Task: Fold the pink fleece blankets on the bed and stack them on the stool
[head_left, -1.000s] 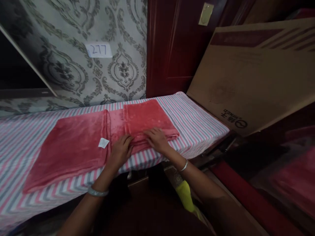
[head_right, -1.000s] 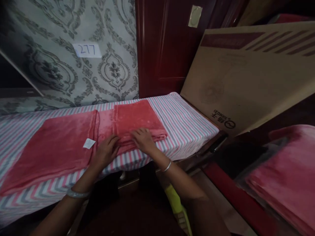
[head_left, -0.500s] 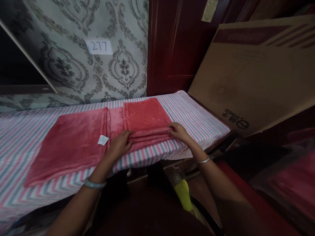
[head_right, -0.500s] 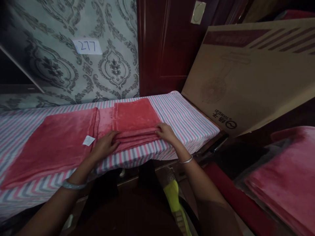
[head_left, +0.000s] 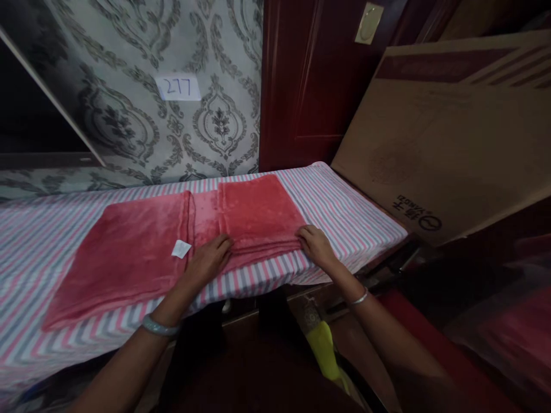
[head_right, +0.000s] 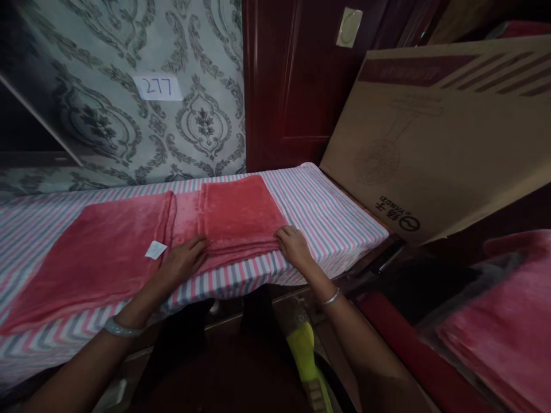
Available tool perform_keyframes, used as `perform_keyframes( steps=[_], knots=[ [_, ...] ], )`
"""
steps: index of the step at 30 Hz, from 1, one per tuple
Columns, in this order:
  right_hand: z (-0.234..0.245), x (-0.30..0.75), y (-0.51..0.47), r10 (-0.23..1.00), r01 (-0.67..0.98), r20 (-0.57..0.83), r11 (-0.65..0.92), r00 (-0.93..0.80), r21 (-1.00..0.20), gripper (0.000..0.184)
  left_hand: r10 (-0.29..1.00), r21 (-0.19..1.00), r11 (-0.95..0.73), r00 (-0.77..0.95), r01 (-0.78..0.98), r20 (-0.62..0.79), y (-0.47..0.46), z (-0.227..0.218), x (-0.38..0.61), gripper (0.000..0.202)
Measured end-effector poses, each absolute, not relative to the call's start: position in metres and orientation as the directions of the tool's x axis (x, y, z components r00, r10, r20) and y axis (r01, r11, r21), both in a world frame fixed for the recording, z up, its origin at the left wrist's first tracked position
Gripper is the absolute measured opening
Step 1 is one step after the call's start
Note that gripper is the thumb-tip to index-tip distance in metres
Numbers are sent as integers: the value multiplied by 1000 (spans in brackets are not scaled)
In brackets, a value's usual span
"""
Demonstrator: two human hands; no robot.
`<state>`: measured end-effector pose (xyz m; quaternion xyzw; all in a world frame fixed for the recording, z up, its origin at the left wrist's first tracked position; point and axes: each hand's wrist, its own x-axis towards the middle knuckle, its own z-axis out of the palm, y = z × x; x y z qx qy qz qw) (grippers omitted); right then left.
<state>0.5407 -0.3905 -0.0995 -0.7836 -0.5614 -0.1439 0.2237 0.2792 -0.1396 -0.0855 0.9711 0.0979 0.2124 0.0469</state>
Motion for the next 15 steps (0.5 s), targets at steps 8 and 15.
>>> perform_keyframes(
  steps=[8, 15],
  knots=[
    [-88, 525, -387, 837, 934, 421, -347, 349, -83, 22, 222, 103, -975, 912, 198, 344, -148, -70, 286, 37],
    [-94, 527, -388, 856, 957, 450, -290, 256, 6, 39, 172, 30, -983, 870, 179, 461, -154, -73, 272, 33]
  ],
)
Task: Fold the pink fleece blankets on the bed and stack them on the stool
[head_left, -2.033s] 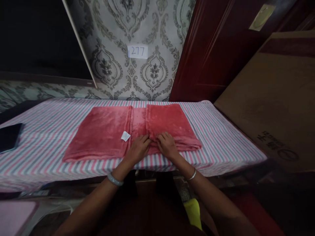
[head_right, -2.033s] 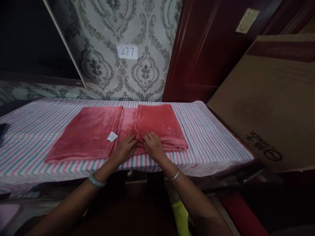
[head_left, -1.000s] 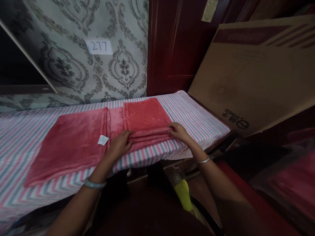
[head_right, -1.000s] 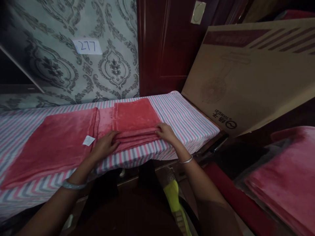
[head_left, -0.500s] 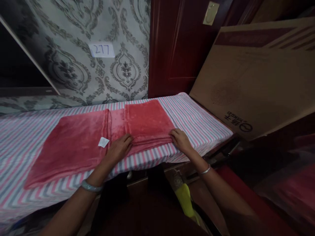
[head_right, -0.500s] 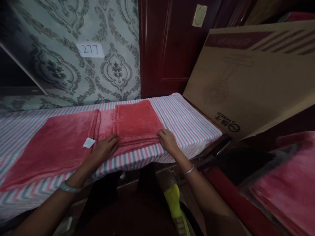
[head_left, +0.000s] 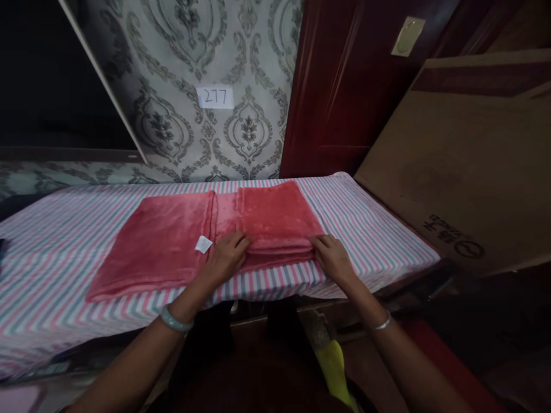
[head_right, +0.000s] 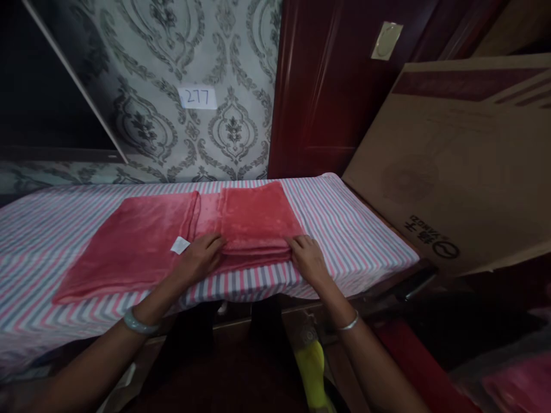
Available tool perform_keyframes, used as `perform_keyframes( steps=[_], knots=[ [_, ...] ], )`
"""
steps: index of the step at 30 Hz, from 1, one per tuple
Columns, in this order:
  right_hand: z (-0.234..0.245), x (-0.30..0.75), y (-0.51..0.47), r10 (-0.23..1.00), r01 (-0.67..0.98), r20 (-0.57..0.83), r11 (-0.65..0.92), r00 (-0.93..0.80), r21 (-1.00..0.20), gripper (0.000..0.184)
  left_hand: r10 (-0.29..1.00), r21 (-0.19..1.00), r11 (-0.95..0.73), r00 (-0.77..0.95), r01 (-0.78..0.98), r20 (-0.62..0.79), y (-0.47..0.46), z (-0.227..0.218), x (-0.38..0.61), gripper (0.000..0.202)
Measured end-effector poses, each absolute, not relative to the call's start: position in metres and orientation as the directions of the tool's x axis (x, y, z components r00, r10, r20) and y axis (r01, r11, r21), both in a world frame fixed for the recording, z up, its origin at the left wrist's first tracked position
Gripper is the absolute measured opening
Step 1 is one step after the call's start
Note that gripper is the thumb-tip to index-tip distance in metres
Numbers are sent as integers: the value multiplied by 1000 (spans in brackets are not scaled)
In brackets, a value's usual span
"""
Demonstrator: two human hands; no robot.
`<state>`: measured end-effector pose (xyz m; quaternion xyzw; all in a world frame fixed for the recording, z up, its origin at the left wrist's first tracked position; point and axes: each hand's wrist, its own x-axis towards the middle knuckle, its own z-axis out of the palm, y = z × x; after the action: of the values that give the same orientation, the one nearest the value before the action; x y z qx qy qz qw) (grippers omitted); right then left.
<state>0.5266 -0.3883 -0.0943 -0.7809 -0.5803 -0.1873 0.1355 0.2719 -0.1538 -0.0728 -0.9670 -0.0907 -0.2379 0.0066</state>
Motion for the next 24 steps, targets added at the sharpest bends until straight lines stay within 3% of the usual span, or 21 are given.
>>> perform_keyframes(
  steps=[4, 9, 13, 18, 21, 24],
  knots=[
    [-106, 525, -392, 854, 970, 475, -241, 211, 2, 38, 210, 66, -977, 897, 201, 388, -160, -89, 262, 35],
    [-97, 519, -383, 828, 976, 520, -210, 212, -63, 31, 237, 85, -971, 870, 222, 432, -165, -97, 259, 43],
    [-77, 495, -351, 809, 986, 564, -126, 163, -105, 43, 262, 100, -965, 853, 244, 451, -167, -101, 259, 42],
    [-89, 455, -317, 879, 990, 470, -13, 77, -138, 54, 254, 123, -967, 816, 223, 518, -169, -109, 256, 37],
    [-106, 444, -316, 922, 987, 382, -2, 63, -159, 50, 259, 161, -966, 817, 204, 516, -170, -104, 253, 36],
    [-102, 445, -313, 917, 974, 386, -12, 101, -226, 44, 240, 187, -968, 840, 168, 487, -172, -97, 252, 34]
  ],
)
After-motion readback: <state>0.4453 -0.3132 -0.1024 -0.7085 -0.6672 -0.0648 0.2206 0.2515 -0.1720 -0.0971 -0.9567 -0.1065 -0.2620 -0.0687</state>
